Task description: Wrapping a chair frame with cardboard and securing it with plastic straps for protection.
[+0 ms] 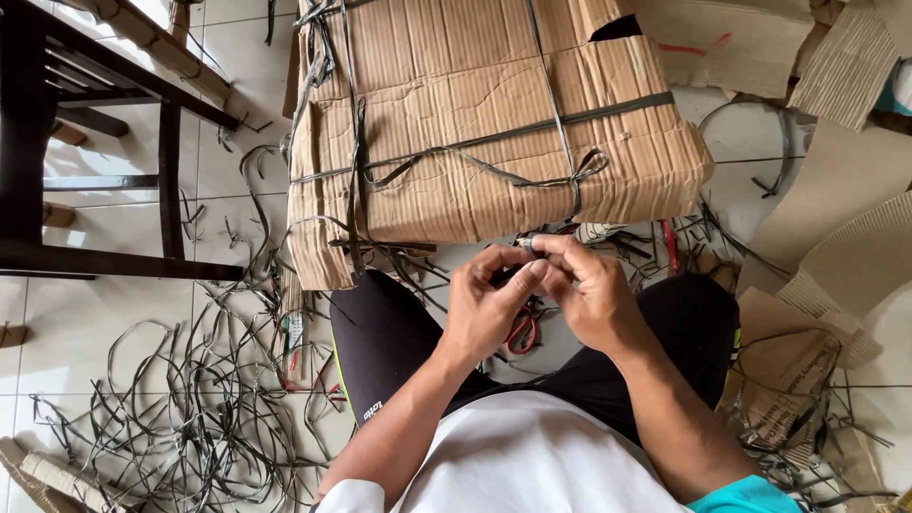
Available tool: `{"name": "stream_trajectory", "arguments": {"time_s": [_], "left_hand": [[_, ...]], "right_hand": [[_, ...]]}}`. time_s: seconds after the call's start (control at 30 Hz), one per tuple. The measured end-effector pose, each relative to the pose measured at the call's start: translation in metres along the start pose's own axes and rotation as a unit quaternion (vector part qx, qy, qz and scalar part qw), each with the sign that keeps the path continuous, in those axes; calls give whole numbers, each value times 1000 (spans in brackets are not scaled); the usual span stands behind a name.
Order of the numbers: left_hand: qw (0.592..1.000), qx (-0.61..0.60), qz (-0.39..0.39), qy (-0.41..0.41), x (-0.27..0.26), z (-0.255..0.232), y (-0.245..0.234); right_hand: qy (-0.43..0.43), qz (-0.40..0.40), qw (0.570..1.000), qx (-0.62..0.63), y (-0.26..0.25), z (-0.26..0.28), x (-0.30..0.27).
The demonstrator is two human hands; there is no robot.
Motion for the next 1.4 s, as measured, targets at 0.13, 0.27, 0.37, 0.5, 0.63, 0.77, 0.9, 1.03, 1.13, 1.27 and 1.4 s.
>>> {"name": "stream_trajectory", "arguments": {"time_s": [0.13, 0.27, 0.37, 0.5, 0.63, 0.77, 0.9, 1.03, 1.13, 1.27, 1.4], "left_hand": [[995, -81, -9, -60, 2, 22, 6], [994, -90, -31, -56, 2, 18, 1], [992, -105, -50, -50, 0, 25, -4], [990, -129, -29, -38, -2, 15, -3], [988, -143, 17, -53, -5, -2, 2], [986, -138, 34, -91, -5, 2, 8], [987, -119, 14, -103, -6, 38, -4], [986, -113, 27, -119, -6, 44, 0], [986, -115, 14, -119, -6, 50, 1], [989, -100, -9, -111, -8, 48, -5], [990, -95, -10, -101, -9, 44, -3]], "right_hand": [[-35, 25, 996, -75, 7, 2, 1], [-24, 2, 995, -97, 10, 3, 1], [-12, -35, 996, -80, 4, -4, -4], [-12, -26, 995, -98, 5, -3, 2], [52, 22, 996, 68, 6, -37, -1], [66, 22, 989, 127, 8, -39, 1], [72, -1, 992, 101, 4, -36, 1], [40, -20, 994, 95, 3, -23, 4], [49, -38, 992, 105, 4, -23, 2], [47, -72, 991, 102, 2, -24, -6], [25, -68, 997, 21, 2, -9, -4]]}}
Point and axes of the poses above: each hand's wrist, its own x-axis towards the middle knuckle, its own y-axis out of the palm, z = x × y, the point moved 6 cm from there along x, towards the middle knuckle, and after that the axes turned 5 degrees about z, right-handed, at the moved point
